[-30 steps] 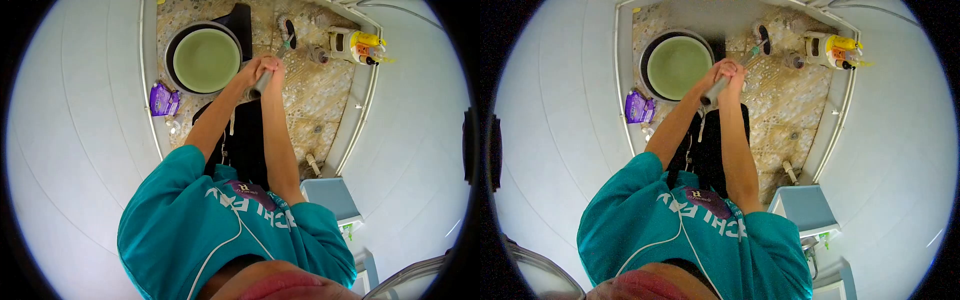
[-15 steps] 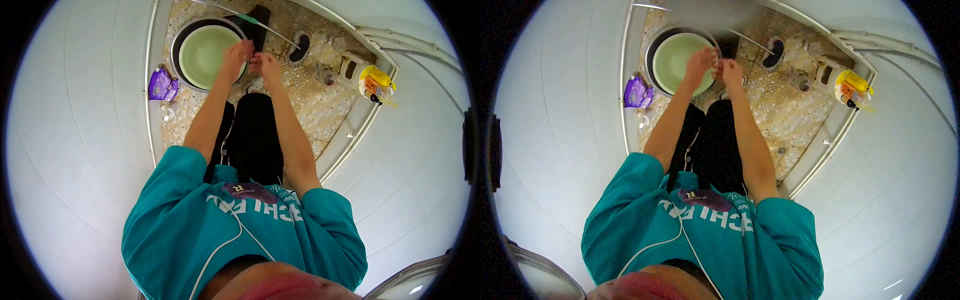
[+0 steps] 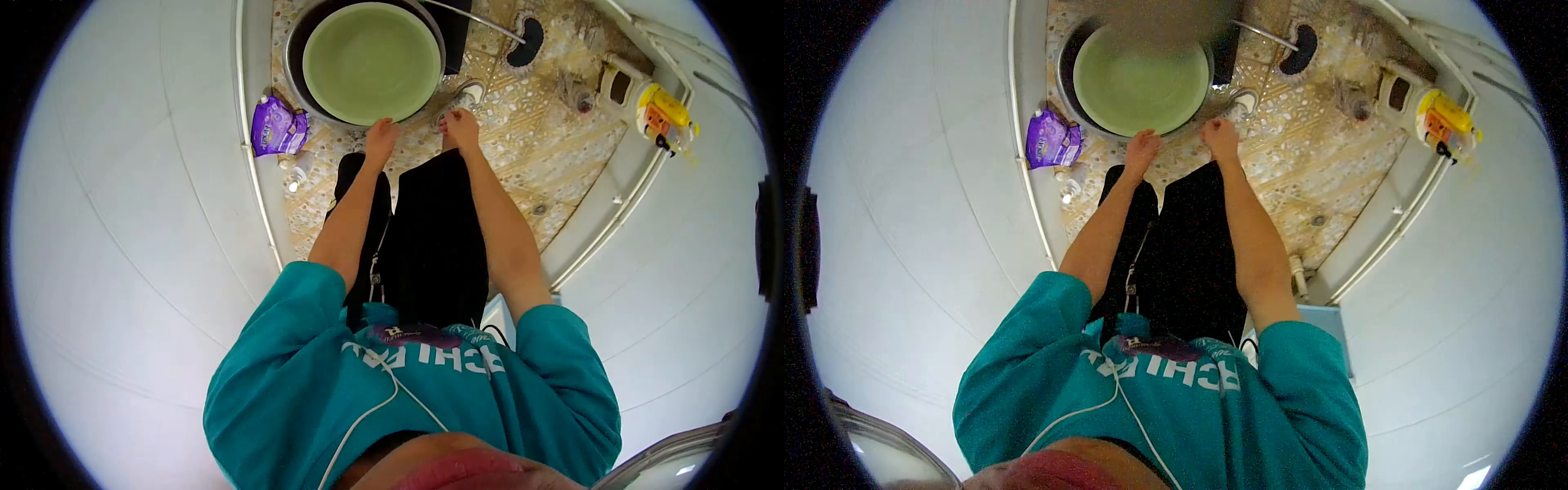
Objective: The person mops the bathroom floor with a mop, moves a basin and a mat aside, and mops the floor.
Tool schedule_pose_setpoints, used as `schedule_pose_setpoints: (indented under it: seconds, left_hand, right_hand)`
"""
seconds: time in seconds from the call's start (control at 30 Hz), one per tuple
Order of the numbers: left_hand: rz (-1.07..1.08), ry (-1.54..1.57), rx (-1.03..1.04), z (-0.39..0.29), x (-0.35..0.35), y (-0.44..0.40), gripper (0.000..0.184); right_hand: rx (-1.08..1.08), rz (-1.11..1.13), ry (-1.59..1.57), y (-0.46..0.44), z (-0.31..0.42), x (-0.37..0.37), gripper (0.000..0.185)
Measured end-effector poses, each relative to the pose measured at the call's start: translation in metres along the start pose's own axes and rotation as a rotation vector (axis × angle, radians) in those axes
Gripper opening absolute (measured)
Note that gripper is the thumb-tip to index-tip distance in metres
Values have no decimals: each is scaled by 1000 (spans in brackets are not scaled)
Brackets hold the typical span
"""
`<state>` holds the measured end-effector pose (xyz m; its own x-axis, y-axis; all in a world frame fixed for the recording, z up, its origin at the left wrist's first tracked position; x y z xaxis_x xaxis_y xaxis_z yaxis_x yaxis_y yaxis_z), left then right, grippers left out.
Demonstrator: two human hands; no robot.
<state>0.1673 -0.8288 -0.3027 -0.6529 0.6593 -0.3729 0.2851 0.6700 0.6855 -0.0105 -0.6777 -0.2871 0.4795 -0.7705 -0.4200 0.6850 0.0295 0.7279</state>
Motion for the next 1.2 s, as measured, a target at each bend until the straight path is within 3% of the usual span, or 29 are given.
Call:
schedule_pose_setpoints:
  seconds: [0.03, 0.13, 0.23, 0.3, 0.33, 0.37, 0.43, 0.47, 0.5, 0.57, 0.7, 0.77, 0.83, 0.87, 0.93, 1.07, 1.13, 1.2]
  left_hand:
    - [11, -21, 38, -10, -3, -7, 44]
    - [28, -106, 89, -41, -17, -28, 45]
    - [-22, -218, 156, -28, -34, -54, 46]
    - [-79, -253, 215, -11, -40, -85, 48]
    - [-155, -379, 271, 4, -49, -104, 53]
    - [-227, -512, 322, 20, -58, -121, 58]
    - [-419, -496, 337, 29, -82, -139, 74]
    - [-491, -597, 327, 36, -95, -153, 87]
    - [-563, -687, 326, 44, -106, -176, 100]
    - [-670, -740, 87, 66, -130, -214, 121]
    - [-660, -656, 40, 102, -173, -291, 131]
    - [-389, -257, 141, 117, -178, -330, 129]
    - [-275, -214, 46, 117, -183, -348, 123]
    - [-242, -246, 46, 112, -184, -347, 121]
    - [-250, -329, 51, 109, -185, -352, 116]
    - [-218, -178, 11, 120, -186, -354, 103]
    - [-64, -148, -86, 102, -181, -325, 97]
    - [15, -202, -52, 80, -170, -299, 94]
  right_hand:
    - [-116, -35, 105, -9, -10, 9, 28]
    - [-181, -130, 162, -25, -24, 40, 32]
    - [-201, -138, 267, -21, -18, 67, 36]
    - [-324, -195, 412, -33, -25, 89, 41]
    - [-253, -161, 399, -44, -41, 102, 52]
    - [-256, -155, 400, -60, -53, 113, 52]
    - [-185, -285, 421, -73, -79, 123, 63]
    - [-152, -241, 350, -87, -91, 128, 88]
    - [-156, -252, 350, -100, -97, 133, 88]
    - [-224, -487, 399, -115, -106, 129, 100]
    - [-185, -387, 126, -163, -113, 128, 118]
    - [-180, -372, 22, -180, -113, 129, 110]
    - [-193, -422, 128, -189, -104, 127, 87]
    - [-188, -436, 121, -191, -104, 128, 87]
    - [-149, -457, 224, -200, -108, 130, 62]
    - [-269, -626, 64, -185, -114, 119, 46]
    - [-201, -661, 44, -161, -122, 98, 44]
    - [-141, -678, -49, -127, -136, 75, 43]
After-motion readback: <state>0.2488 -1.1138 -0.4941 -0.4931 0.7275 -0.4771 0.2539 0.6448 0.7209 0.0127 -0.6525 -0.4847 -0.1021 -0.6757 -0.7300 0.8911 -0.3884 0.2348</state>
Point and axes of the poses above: each hand's wrist, its own y-axis away from the middle knuckle, its own x-axis out of the palm, z = x × y, the point moved 5 cm from there along -y, towards the middle knuckle, and after that the axes turned 14 degrees about -z, right-handed, at the moved point
